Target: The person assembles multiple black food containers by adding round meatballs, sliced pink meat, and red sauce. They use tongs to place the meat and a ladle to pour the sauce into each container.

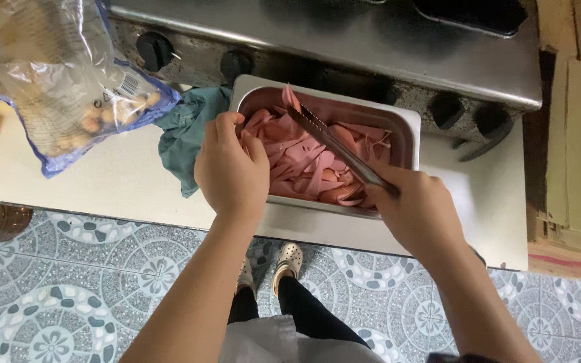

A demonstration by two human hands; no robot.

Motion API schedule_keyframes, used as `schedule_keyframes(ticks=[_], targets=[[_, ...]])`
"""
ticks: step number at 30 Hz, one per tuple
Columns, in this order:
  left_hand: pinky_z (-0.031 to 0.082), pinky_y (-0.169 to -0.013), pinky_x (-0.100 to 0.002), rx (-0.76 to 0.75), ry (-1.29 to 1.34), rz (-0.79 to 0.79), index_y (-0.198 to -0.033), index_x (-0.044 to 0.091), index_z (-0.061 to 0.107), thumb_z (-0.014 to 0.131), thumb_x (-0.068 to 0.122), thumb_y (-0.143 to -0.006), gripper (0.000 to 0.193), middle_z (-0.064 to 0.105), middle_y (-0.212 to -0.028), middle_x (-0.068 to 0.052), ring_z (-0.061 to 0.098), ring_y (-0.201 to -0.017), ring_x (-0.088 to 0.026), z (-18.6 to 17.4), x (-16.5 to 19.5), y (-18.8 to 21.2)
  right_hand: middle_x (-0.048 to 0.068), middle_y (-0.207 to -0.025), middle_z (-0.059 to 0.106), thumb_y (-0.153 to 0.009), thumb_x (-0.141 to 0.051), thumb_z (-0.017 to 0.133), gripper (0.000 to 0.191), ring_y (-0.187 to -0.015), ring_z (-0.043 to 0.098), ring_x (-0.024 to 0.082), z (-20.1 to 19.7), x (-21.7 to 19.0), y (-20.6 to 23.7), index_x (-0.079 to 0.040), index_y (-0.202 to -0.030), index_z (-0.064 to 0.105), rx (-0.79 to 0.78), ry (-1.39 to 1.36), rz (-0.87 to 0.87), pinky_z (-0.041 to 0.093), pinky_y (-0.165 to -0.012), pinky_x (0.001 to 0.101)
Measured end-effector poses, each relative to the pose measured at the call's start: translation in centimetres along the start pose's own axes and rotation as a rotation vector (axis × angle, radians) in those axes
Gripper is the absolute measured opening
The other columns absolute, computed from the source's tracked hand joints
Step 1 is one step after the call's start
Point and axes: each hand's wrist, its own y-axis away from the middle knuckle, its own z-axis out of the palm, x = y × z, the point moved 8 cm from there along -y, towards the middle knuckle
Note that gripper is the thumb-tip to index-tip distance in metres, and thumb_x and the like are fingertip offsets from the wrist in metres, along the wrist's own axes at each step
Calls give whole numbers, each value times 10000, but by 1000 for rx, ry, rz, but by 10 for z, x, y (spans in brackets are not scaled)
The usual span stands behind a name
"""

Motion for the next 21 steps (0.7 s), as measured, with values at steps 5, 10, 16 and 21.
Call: schedule_keyframes(ticks=[5,10,16,21], targets=[[520,-699,-456,-1,-10,-4,-1134,100,612,637,131,-930,208,653,-1040,-100,680,-866,-324,0,0,-2,151,-665,727,-884,-239,721,449,-605,698,191,7,13,6,-200,-1330,689,-48,-171,67,533,-589,369],[523,-717,-474,30,-30,26,-1127,109,610,643,131,-916,215,653,-1046,-103,676,-899,-344,-3,3,-2,87,-686,742,-900,-191,701,288,-587,650,145,13,20,5,-67,-1146,787,-125,-325,35,509,-558,333],[516,-734,-489,2,36,-21,-1102,115,618,625,123,-926,176,661,-1043,-104,670,-896,-361,-5,2,-2,57,-718,728,-923,-122,667,242,-586,604,115,-3,14,0,-48,-1116,794,-171,-624,-23,493,-553,280],[507,-723,-497,-13,45,-1,-1114,102,621,628,130,-904,212,659,-1041,-125,659,-883,-379,-11,7,-5,59,-730,678,-967,-189,670,255,-624,571,126,-44,-14,-19,-105,-1181,782,-117,-631,-44,463,-576,292]])
